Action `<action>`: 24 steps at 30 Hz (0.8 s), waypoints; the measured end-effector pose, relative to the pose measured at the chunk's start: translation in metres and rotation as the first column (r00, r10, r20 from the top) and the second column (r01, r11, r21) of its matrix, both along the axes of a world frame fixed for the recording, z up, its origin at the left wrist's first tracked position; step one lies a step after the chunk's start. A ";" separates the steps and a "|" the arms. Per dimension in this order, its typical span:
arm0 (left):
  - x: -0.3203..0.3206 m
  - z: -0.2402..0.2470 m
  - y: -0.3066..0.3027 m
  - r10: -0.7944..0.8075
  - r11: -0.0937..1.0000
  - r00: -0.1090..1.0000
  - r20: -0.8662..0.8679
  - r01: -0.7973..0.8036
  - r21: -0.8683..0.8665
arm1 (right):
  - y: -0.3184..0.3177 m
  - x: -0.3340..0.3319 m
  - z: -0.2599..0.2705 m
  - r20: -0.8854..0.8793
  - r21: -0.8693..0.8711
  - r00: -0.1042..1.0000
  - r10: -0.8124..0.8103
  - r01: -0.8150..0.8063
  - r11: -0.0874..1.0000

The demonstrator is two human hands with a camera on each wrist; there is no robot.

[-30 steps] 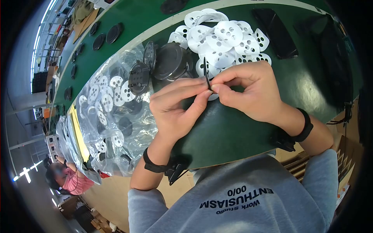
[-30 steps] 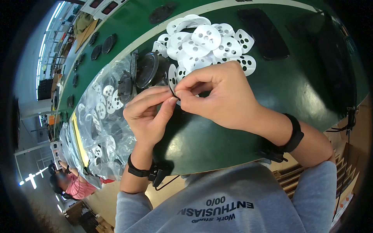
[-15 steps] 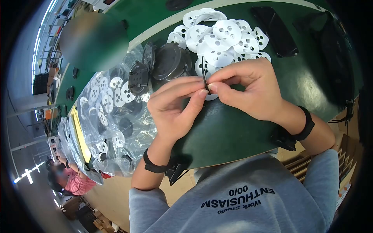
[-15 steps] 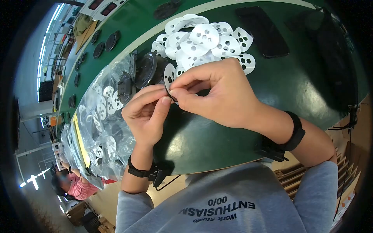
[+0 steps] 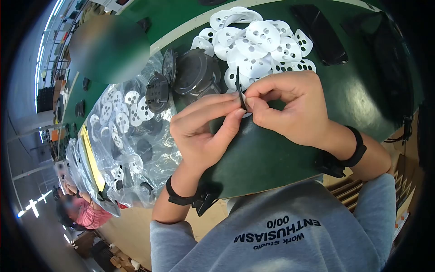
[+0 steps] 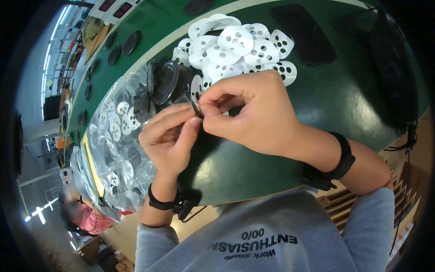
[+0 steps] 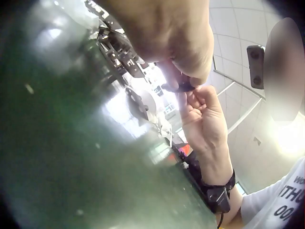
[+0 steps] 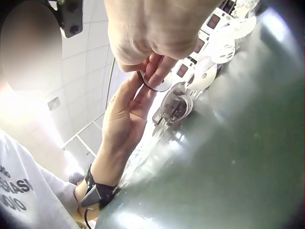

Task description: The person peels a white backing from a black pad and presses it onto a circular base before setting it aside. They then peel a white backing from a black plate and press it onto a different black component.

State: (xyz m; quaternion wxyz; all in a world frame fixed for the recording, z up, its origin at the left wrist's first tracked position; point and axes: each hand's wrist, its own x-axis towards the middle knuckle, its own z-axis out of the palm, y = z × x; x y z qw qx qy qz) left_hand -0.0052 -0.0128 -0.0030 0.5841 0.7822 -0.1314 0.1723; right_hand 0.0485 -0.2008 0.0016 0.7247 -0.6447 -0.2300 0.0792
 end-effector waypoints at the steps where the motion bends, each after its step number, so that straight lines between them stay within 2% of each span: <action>1: 0.000 0.000 -0.001 -0.018 0.998 1.000 -0.018 0.017 -0.064 | 0.001 0.001 0.000 0.000 -0.006 1.000 0.002 -0.002 1.000; 3: 0.000 0.003 -0.005 -0.060 0.981 0.997 -0.054 0.049 -0.187 | 0.000 0.000 0.001 -0.006 -0.013 1.000 0.004 -0.004 1.000; 5: 0.001 0.000 -0.004 -0.084 0.981 0.994 -0.068 0.070 -0.182 | 0.000 -0.001 0.000 -0.011 -0.013 0.999 0.031 -0.031 0.999; 7: 0.001 0.000 -0.005 -0.053 0.975 0.992 -0.115 0.027 -0.222 | -0.002 0.003 0.000 -0.032 0.002 0.998 0.052 -0.052 0.999; 9: -0.001 0.001 -0.006 0.022 0.948 0.979 -0.204 -0.085 -0.305 | -0.004 0.007 -0.003 -0.076 0.033 0.994 0.077 -0.075 0.997; 12: 0.004 -0.002 0.005 0.083 0.864 0.943 -0.323 -0.230 -0.449 | -0.008 0.018 0.003 -0.242 0.113 0.970 0.038 -0.011 0.994; 15: 0.011 0.004 0.017 0.071 0.767 0.933 -0.352 -0.277 -0.578 | -0.017 0.034 -0.004 -0.272 0.247 0.962 -0.015 0.085 0.965; 18: 0.011 0.007 0.025 -0.015 0.697 0.938 -0.345 -0.238 -0.677 | -0.011 0.035 0.005 -0.245 0.195 0.959 -0.145 0.195 0.961; 19: 0.011 0.009 0.024 -0.055 0.678 0.942 -0.331 -0.208 -0.705 | -0.007 0.033 -0.001 -0.072 0.180 0.977 -0.201 0.211 0.961; 21: 0.008 0.009 0.023 -0.163 0.658 0.920 -0.356 -0.168 -0.734 | -0.010 0.024 0.007 -0.096 0.160 0.994 -0.053 0.068 0.985; 24: 0.007 0.011 0.018 -0.301 0.705 0.869 -0.392 -0.074 -0.705 | -0.012 0.019 0.010 -0.111 0.191 0.974 0.199 -0.176 0.966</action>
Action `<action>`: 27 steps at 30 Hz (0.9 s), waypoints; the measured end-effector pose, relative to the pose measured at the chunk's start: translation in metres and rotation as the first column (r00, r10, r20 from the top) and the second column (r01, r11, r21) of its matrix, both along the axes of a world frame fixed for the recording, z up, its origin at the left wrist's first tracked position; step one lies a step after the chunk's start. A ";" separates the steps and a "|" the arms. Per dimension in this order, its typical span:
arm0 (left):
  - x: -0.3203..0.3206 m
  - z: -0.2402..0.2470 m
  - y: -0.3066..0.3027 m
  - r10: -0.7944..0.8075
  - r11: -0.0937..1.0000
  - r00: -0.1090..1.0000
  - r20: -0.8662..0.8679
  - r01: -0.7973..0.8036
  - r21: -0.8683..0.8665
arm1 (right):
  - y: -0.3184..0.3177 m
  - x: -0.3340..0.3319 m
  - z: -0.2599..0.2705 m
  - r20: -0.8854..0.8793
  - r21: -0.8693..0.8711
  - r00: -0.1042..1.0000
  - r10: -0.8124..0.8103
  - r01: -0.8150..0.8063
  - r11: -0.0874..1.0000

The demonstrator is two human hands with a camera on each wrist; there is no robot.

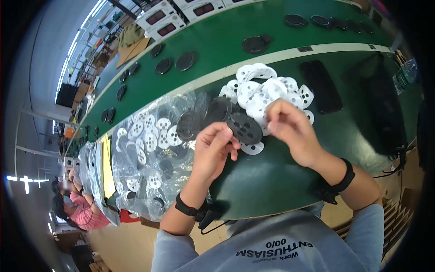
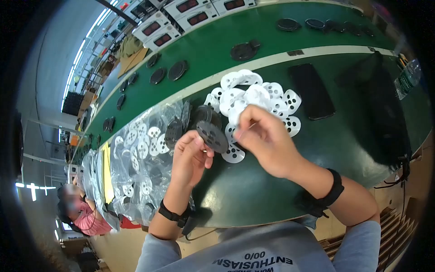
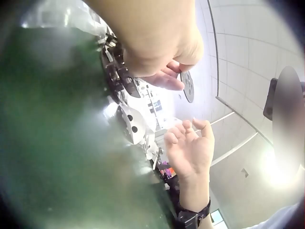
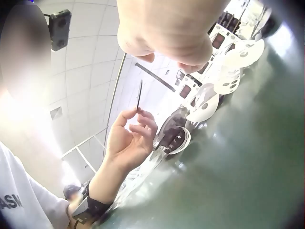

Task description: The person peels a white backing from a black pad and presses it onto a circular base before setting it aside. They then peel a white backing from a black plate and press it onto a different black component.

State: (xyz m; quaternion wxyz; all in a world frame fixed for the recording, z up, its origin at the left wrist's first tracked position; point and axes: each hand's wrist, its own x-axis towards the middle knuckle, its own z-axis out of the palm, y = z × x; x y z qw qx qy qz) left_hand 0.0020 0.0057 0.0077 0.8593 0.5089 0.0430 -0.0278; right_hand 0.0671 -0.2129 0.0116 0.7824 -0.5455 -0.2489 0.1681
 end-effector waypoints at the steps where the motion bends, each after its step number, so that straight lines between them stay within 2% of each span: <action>1: 0.000 0.002 -0.002 -0.050 0.999 0.998 -0.026 0.051 0.015 | 0.004 -0.003 0.005 -0.005 0.085 0.999 0.053 -0.052 0.995; 4: 0.004 0.004 -0.005 -0.124 0.983 0.986 -0.114 0.138 0.123 | 0.003 -0.003 0.000 0.042 0.121 0.971 0.237 -0.240 0.963; 7: 0.007 0.013 -0.008 -0.141 0.963 0.978 -0.156 0.172 0.208 | 0.005 -0.003 0.001 0.156 0.093 0.958 0.239 -0.255 0.962; 8: 0.010 0.018 -0.008 -0.147 0.953 0.974 -0.174 0.187 0.239 | 0.006 -0.004 0.000 0.145 0.132 0.968 0.203 -0.222 0.966; 12: 0.026 0.056 -0.014 -0.258 0.862 0.944 -0.204 0.320 0.393 | 0.001 0.002 0.006 -0.170 0.337 0.980 0.103 -0.041 0.941; 13: 0.035 0.068 -0.018 -0.301 0.827 0.932 -0.204 0.362 0.430 | 0.000 0.004 0.011 -0.219 0.400 0.976 0.003 0.087 0.912; 14: 0.048 0.081 -0.019 -0.401 0.736 0.900 -0.172 0.428 0.525 | -0.003 0.009 0.016 -0.271 0.435 0.959 -0.079 0.195 0.879; 15: 0.066 0.085 -0.019 -0.429 0.622 0.890 -0.152 0.413 0.665 | -0.007 0.016 0.022 -0.325 0.464 0.933 -0.156 0.301 0.833; 17: 0.112 0.096 -0.030 -0.514 0.217 0.856 -0.064 0.201 0.955 | -0.014 0.031 0.022 -0.359 0.453 0.893 -0.271 0.421 0.786; 19: 0.180 0.072 -0.037 -0.518 0.053 0.855 -0.004 0.037 0.998 | -0.017 0.039 0.019 -0.377 0.438 0.864 -0.334 0.484 0.758; 21: 0.246 0.053 -0.054 -0.430 -0.144 0.898 -0.096 0.036 0.989 | -0.019 0.045 0.017 -0.372 0.424 0.855 -0.362 0.503 0.753; 23: 0.296 0.021 -0.058 -0.464 -0.274 0.886 -0.007 -0.136 0.952 | -0.021 0.046 0.015 -0.379 0.391 0.839 -0.390 0.527 0.754; 25: 0.334 -0.025 -0.052 -0.495 -0.254 0.859 0.133 -0.290 0.923 | -0.018 0.049 0.010 -0.381 0.379 0.840 -0.385 0.522 0.764; 26: 0.336 -0.027 -0.053 -0.497 -0.219 0.867 0.032 -0.161 0.962 | -0.016 0.049 0.010 -0.379 0.375 0.843 -0.381 0.517 0.769; 27: 0.347 -0.049 -0.056 -0.448 -0.249 0.887 0.114 -0.247 0.937 | -0.015 0.049 0.011 -0.369 0.364 0.851 -0.373 0.501 0.785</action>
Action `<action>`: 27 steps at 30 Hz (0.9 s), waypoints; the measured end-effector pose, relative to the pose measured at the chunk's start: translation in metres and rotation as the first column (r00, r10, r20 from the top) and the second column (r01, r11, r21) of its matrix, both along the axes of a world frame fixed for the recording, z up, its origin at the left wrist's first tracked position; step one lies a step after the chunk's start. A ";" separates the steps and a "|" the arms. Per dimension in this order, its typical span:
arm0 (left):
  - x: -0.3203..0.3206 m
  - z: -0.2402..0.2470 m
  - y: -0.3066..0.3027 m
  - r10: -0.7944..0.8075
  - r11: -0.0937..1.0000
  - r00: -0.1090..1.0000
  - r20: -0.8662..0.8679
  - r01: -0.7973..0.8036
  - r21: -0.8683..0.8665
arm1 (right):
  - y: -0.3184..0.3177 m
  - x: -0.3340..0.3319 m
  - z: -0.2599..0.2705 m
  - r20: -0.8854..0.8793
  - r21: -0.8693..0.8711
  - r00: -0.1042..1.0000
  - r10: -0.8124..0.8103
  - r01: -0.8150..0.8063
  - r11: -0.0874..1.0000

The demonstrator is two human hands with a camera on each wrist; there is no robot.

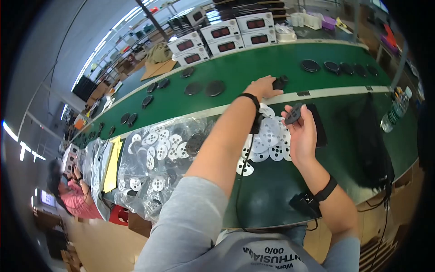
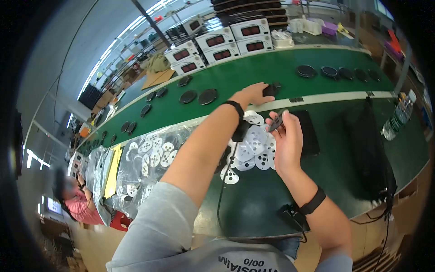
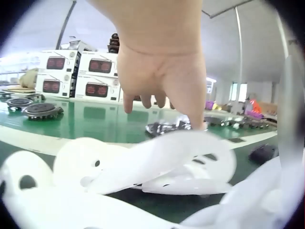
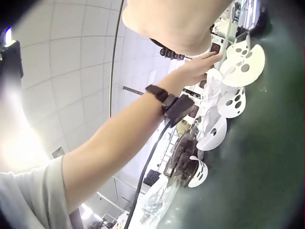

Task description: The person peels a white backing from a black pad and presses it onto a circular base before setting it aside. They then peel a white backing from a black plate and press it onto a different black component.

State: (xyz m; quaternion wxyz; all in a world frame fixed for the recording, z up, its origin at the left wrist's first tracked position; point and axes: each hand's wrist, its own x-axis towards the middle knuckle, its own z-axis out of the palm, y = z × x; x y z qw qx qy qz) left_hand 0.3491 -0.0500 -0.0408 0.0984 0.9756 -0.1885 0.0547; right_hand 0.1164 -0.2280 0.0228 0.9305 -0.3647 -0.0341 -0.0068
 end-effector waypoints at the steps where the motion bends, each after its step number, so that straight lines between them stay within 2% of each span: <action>1: -0.003 0.012 -0.006 0.028 0.999 0.999 -0.034 -0.027 0.020 | 0.001 -0.001 -0.001 -0.005 -0.017 1.000 0.011 -0.012 1.000; 2: -0.009 0.021 -0.012 0.056 0.998 0.996 -0.075 -0.053 0.039 | 0.001 -0.002 -0.003 -0.017 -0.036 1.000 0.023 -0.023 0.999; 5: -0.008 0.022 -0.018 0.115 0.991 0.992 0.045 -0.118 0.063 | 0.005 -0.003 -0.006 -0.016 -0.052 0.998 0.055 -0.056 0.997; 8: 0.000 0.035 -0.007 0.215 0.968 0.963 0.165 -0.187 -0.169 | 0.007 -0.004 -0.007 0.019 -0.015 0.996 0.088 -0.087 0.996; 9: -0.004 0.049 -0.003 0.177 0.920 0.981 -0.076 -0.192 -0.342 | 0.005 -0.003 -0.007 0.034 0.007 0.995 0.089 -0.089 0.996; 10: -0.014 0.072 0.002 0.088 0.838 0.947 -0.308 -0.237 -0.491 | 0.003 -0.004 -0.006 0.016 0.030 0.992 0.124 -0.125 0.992; 12: -0.073 0.122 0.008 -0.123 0.707 0.911 -0.393 -0.198 -0.679 | -0.001 -0.006 -0.001 0.037 0.037 0.975 0.218 -0.219 0.975; 14: -0.116 0.146 0.026 -0.207 0.647 0.910 -0.359 -0.148 -0.748 | -0.001 -0.009 0.000 0.090 0.007 0.972 0.216 -0.217 0.976; 16: -0.173 0.166 0.040 -0.206 0.631 0.917 -0.342 -0.143 -0.763 | 0.003 -0.018 0.007 0.161 -0.038 0.961 0.224 -0.221 0.975; 18: -0.219 0.165 0.060 -0.195 0.628 0.915 -0.354 -0.161 -0.762 | 0.007 -0.027 0.012 0.267 -0.104 0.933 0.239 -0.219 0.970; 21: -0.288 0.151 0.062 -0.115 0.491 0.925 -0.361 -0.263 -0.831 | 0.013 -0.046 0.015 0.352 -0.183 0.890 0.290 -0.238 0.954; 22: -0.304 0.144 0.062 -0.095 0.443 0.930 -0.355 -0.280 -0.852 | 0.016 -0.050 0.014 0.390 -0.241 0.876 0.284 -0.201 0.950; 23: -0.317 0.137 0.063 -0.045 0.447 0.933 -0.358 -0.301 -0.842 | 0.018 -0.054 0.012 0.427 -0.300 0.859 0.283 -0.160 0.940; 24: -0.324 0.125 0.062 -0.034 0.386 0.950 -0.309 -0.273 -0.881 | 0.019 -0.057 0.010 0.466 -0.359 0.836 0.288 -0.118 0.926; 26: -0.329 0.104 0.063 0.006 0.271 0.980 -0.197 -0.191 -0.943 | 0.022 -0.059 0.008 0.454 -0.351 0.834 0.313 -0.155 0.923; 27: -0.330 0.098 0.068 -0.020 0.220 0.966 -0.260 -0.249 -0.943 | 0.023 -0.059 0.007 0.449 -0.357 0.830 0.331 -0.173 0.918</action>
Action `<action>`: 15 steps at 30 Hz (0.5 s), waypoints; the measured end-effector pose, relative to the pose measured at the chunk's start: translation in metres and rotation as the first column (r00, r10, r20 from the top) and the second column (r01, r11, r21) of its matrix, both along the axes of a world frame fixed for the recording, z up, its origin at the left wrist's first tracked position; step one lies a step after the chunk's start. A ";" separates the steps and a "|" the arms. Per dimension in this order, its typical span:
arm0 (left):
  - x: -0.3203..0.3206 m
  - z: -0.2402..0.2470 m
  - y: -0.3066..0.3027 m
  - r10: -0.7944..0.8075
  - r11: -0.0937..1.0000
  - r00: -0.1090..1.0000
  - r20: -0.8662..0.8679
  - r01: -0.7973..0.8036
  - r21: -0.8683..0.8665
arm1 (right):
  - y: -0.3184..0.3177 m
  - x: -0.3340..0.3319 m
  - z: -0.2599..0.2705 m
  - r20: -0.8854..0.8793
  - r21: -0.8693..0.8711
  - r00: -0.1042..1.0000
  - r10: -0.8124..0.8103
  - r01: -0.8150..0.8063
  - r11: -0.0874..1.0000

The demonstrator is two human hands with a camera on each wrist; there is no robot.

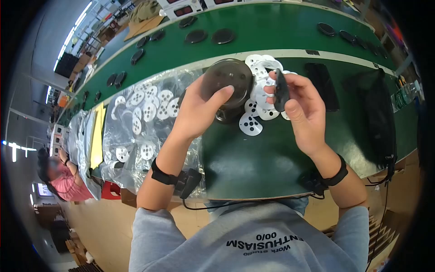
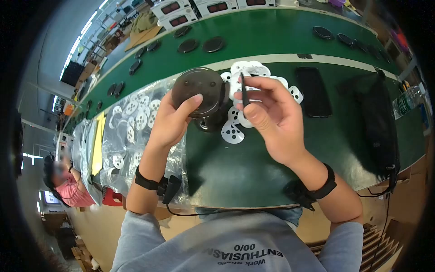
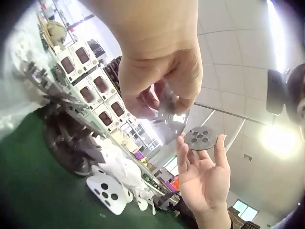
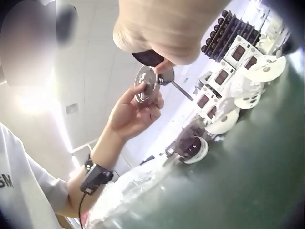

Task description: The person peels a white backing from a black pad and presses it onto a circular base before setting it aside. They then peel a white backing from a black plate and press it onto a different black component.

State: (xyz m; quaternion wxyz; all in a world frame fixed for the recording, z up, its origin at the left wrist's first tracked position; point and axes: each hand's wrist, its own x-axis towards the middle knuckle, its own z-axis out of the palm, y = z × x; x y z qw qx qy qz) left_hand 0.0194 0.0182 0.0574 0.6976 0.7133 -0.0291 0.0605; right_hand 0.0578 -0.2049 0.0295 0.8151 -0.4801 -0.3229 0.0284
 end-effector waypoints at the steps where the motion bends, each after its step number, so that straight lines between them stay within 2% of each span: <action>1: -0.003 -0.003 0.001 -0.009 0.995 0.998 -0.065 0.003 -0.097 | -0.001 0.002 -0.001 0.001 -0.007 1.000 0.014 -0.014 1.000; 2: -0.005 -0.003 -0.001 -0.032 0.981 0.992 -0.122 0.008 -0.193 | -0.006 0.007 -0.006 0.015 -0.075 0.999 0.051 -0.049 0.996; 3: -0.005 -0.004 -0.004 -0.067 0.957 0.982 -0.176 0.013 -0.290 | -0.005 0.007 -0.005 -0.006 -0.062 0.997 0.077 -0.078 0.995; 4: -0.006 -0.008 -0.003 -0.050 0.963 0.979 -0.196 -0.005 -0.270 | -0.004 0.006 -0.004 -0.027 -0.054 0.994 0.102 -0.104 0.993; 7: -0.005 -0.023 0.000 -0.097 0.961 0.992 -0.081 0.072 -0.269 | -0.004 0.008 -0.006 -0.044 -0.067 0.987 0.157 -0.159 0.985; 8: -0.006 -0.024 -0.004 -0.041 0.964 0.995 -0.086 0.017 -0.266 | -0.004 0.008 -0.006 -0.037 -0.080 0.986 0.163 -0.165 0.983; 11: -0.012 -0.021 -0.004 -0.022 0.991 0.993 -0.114 0.006 -0.137 | -0.003 0.009 -0.007 -0.039 -0.101 0.984 0.175 -0.178 0.979; 15: -0.011 -0.033 -0.013 -0.018 0.977 1.000 0.004 0.019 -0.211 | -0.004 0.013 -0.011 -0.034 -0.151 0.990 0.139 -0.143 0.978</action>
